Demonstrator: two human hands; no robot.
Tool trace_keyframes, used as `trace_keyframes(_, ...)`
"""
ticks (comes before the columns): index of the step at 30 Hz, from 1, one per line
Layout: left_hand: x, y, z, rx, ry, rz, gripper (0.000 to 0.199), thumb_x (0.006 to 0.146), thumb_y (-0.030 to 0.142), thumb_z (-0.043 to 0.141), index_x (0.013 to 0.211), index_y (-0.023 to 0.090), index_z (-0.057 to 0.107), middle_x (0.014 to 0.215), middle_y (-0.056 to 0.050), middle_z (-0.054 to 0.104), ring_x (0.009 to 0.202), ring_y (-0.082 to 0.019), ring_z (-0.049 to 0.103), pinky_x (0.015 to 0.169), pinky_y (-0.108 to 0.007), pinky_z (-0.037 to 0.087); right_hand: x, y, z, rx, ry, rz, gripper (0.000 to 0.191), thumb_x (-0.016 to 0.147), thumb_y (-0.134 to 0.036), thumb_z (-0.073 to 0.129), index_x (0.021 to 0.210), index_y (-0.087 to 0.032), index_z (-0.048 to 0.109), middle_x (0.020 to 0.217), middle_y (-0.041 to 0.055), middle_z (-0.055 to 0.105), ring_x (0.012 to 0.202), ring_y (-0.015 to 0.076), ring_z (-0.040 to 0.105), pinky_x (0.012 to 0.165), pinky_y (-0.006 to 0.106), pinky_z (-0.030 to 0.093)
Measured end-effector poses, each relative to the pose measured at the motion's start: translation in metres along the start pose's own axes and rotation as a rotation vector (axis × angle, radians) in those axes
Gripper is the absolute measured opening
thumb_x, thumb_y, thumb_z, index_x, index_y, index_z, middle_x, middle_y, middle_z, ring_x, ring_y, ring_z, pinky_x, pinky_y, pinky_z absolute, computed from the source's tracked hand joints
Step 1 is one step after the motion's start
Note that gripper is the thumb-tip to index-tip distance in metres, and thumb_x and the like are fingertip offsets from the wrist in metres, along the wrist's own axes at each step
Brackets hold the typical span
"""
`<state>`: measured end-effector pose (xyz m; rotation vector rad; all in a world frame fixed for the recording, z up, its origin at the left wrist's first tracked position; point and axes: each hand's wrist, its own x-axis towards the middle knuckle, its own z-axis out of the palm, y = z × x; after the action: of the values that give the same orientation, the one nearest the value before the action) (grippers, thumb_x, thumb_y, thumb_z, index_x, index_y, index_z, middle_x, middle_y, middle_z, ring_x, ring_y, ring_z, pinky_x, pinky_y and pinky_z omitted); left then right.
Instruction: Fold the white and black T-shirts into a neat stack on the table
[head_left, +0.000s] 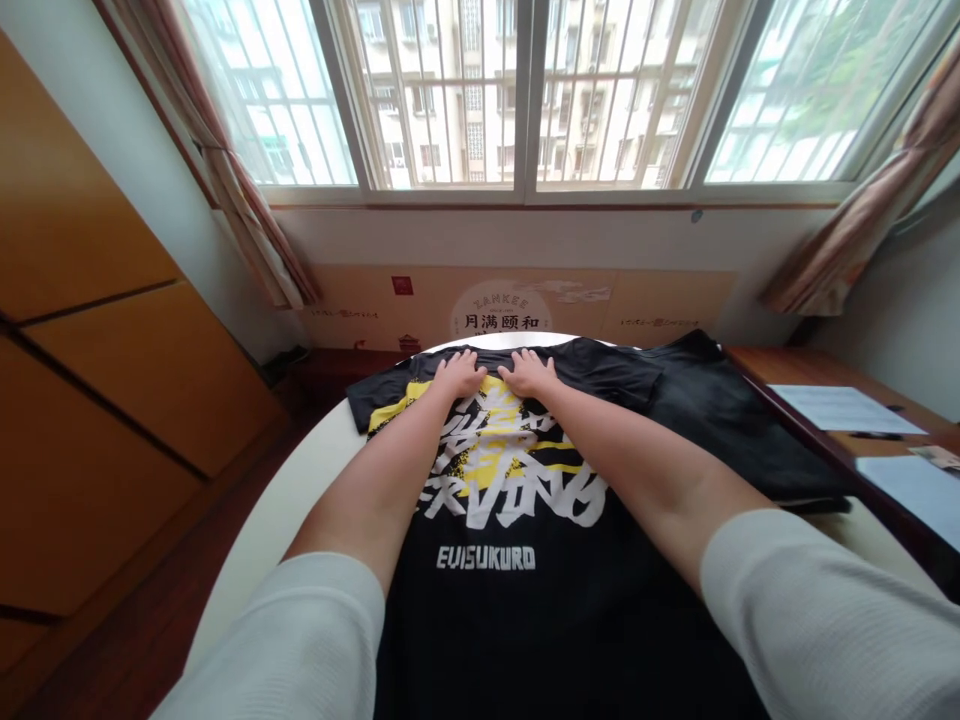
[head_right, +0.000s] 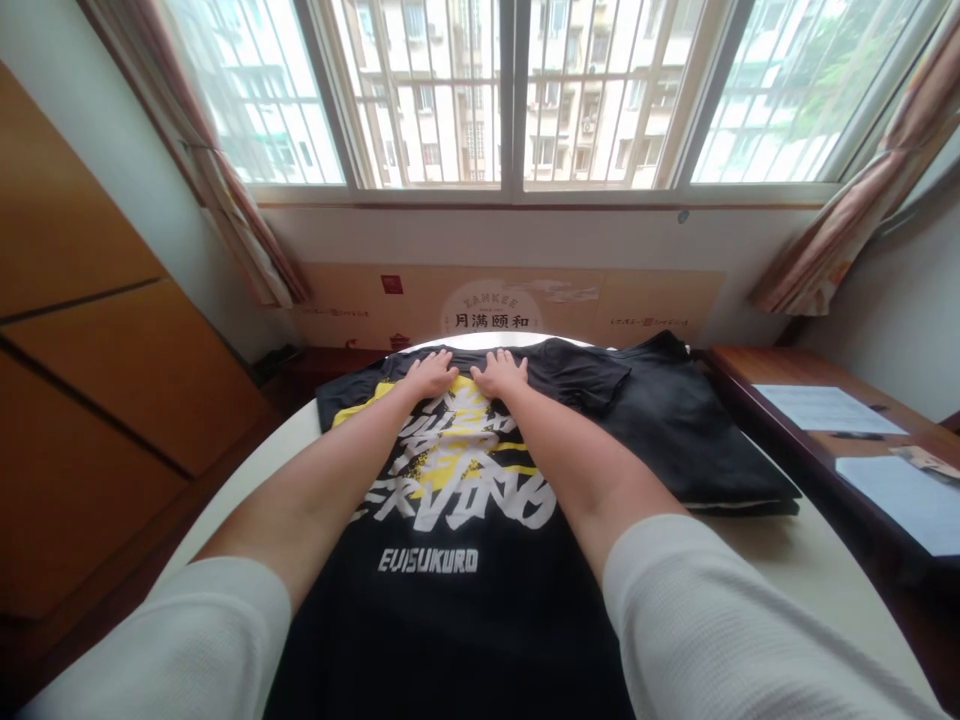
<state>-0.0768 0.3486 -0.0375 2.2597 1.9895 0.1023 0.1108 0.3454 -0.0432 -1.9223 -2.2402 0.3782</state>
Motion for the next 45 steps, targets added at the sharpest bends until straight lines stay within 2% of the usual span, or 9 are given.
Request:
trace_keyframes(4, 0.006, -0.009, 0.002, 0.007, 0.009, -0.037, 0.07, 0.106, 0.048, 0.016, 0.171, 0.022, 0.023, 0.178, -0.006, 0.012, 0.165, -0.029, 0.013, 0.131, -0.058, 0.013, 0.006, 0.01, -0.002, 0.0, -0.037, 0.004, 0.08, 0.106, -0.065, 0.023, 0.172, -0.018, 0.019, 0.179, 0.0132, 0.005, 0.165, 0.0296, 0.003, 0.129, 0.061, -0.002)
trace_keyframes(9, 0.003, -0.03, -0.001, 0.031, 0.051, -0.115, 0.072, 0.106, 0.044, 0.017, 0.17, 0.013, 0.024, 0.177, -0.013, 0.015, 0.164, -0.031, 0.016, 0.131, -0.057, 0.016, 0.009, 0.014, 0.0, -0.01, -0.006, 0.016, 0.081, 0.107, -0.059, 0.022, 0.171, -0.01, 0.013, 0.179, 0.0138, 0.005, 0.165, 0.0274, 0.004, 0.131, 0.056, 0.001)
trace_keyframes(17, -0.016, -0.067, -0.011, 0.084, 0.089, -0.011, 0.063, 0.107, 0.036, 0.023, 0.162, 0.014, 0.043, 0.171, -0.008, 0.036, 0.16, -0.023, 0.031, 0.129, -0.034, 0.025, 0.004, 0.022, 0.0, -0.014, 0.028, 0.024, 0.079, 0.108, -0.05, 0.022, 0.169, 0.001, 0.014, 0.178, 0.0176, 0.01, 0.165, 0.0267, 0.009, 0.133, 0.045, 0.006)
trace_keyframes(25, -0.025, -0.073, -0.008, 0.138, 0.161, -0.01, 0.059, 0.105, 0.031, 0.024, 0.152, 0.012, 0.055, 0.162, -0.012, 0.051, 0.15, -0.022, 0.047, 0.123, -0.03, 0.034, -0.015, 0.008, -0.01, -0.067, 0.07, -0.087, 0.07, 0.11, -0.044, 0.025, 0.168, -0.004, 0.022, 0.177, 0.0184, 0.017, 0.164, 0.0262, 0.013, 0.132, 0.05, 0.006)
trace_keyframes(30, -0.027, -0.071, -0.008, 0.144, 0.147, -0.003, 0.062, 0.105, 0.038, 0.026, 0.155, 0.008, 0.049, 0.165, -0.016, 0.045, 0.153, -0.026, 0.043, 0.124, -0.035, 0.031, -0.087, -0.025, -0.004, -0.062, -0.051, -0.284, 0.074, 0.11, -0.052, 0.028, 0.166, -0.004, 0.028, 0.175, 0.0217, 0.018, 0.163, 0.0336, 0.016, 0.129, 0.06, 0.016)
trace_keyframes(34, -0.028, -0.068, -0.011, 0.146, 0.129, -0.02, 0.062, 0.106, 0.039, 0.025, 0.156, 0.01, 0.046, 0.167, -0.016, 0.042, 0.154, -0.026, 0.039, 0.126, -0.041, 0.03, -0.191, -0.044, 0.005, -0.027, -0.106, -0.65, 0.074, 0.109, -0.055, 0.032, 0.168, -0.009, 0.028, 0.175, 0.0215, 0.016, 0.164, 0.034, 0.012, 0.129, 0.064, 0.009)
trace_keyframes(38, -0.029, -0.062, -0.014, 0.141, 0.111, -0.071, 0.062, 0.105, 0.039, 0.026, 0.157, 0.014, 0.046, 0.168, -0.015, 0.041, 0.155, -0.029, 0.039, 0.126, -0.051, 0.031, -0.289, -0.049, 0.005, 0.062, -0.174, -1.07, 0.077, 0.109, -0.058, 0.04, 0.169, -0.012, 0.026, 0.174, 0.0189, 0.024, 0.163, 0.0288, 0.019, 0.132, 0.057, 0.01)
trace_keyframes(41, -0.03, -0.061, -0.016, 0.126, 0.097, -0.086, 0.064, 0.104, 0.04, 0.028, 0.161, 0.017, 0.042, 0.172, -0.014, 0.035, 0.158, -0.029, 0.032, 0.128, -0.054, 0.025, -0.333, -0.046, 0.01, -0.012, -0.092, -1.299, 0.069, 0.111, -0.051, 0.041, 0.167, -0.013, 0.029, 0.171, 0.0153, 0.035, 0.16, 0.0252, 0.03, 0.131, 0.054, 0.022)
trace_keyframes(45, -0.029, -0.067, -0.024, 0.103, 0.062, -0.101, 0.066, 0.103, 0.042, 0.03, 0.164, 0.02, 0.04, 0.173, -0.012, 0.032, 0.16, -0.031, 0.028, 0.128, -0.057, 0.024, -0.359, -0.041, 0.026, -0.266, 0.203, -1.5, 0.05, 0.116, -0.043, 0.028, 0.16, -0.026, 0.042, 0.174, 0.0014, 0.033, 0.157, 0.0169, 0.035, 0.123, 0.042, 0.04)
